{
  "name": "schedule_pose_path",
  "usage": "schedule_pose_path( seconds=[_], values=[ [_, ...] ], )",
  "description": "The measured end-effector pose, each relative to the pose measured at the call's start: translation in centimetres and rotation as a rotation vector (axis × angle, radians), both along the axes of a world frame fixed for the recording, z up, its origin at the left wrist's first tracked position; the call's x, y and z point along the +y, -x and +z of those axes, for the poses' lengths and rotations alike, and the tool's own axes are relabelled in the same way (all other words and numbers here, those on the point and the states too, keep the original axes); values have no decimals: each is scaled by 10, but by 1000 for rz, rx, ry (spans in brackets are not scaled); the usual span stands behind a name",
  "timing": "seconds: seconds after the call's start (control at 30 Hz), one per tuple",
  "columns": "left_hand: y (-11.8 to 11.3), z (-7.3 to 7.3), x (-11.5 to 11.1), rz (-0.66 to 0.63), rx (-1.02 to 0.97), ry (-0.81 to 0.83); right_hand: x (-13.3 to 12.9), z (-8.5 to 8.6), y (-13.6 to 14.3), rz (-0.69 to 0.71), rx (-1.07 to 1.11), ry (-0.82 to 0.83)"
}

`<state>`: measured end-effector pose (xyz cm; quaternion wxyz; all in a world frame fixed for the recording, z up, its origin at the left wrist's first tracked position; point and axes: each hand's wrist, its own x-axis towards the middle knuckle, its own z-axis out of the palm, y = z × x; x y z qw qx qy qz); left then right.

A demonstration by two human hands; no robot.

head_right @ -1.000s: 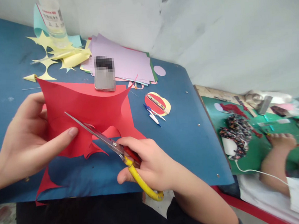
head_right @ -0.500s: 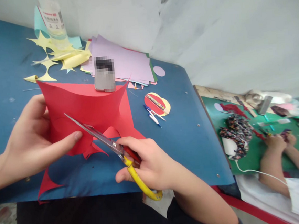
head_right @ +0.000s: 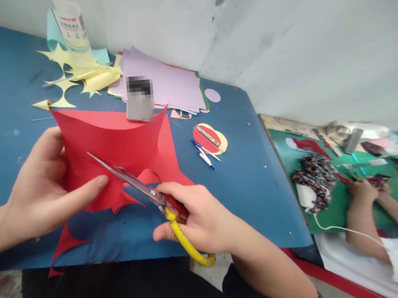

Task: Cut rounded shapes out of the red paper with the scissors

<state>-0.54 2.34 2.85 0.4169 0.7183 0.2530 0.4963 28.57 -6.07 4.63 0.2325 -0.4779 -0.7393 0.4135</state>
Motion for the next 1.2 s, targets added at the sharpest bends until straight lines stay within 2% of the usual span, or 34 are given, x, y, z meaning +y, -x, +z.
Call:
schedule_pose_path(
  seconds=[0.8, 1.03, 1.2],
  values=[
    [1, -3, -1, -12, 38, 21, 0, 2, 3, -14, -56, 49],
    [2, -4, -1, 34, 107, 36, 0, 2, 3, -32, -106, 96],
    [2, -3, -1, -12, 136, 36, 0, 3, 5, -7, -133, 89]
  ],
)
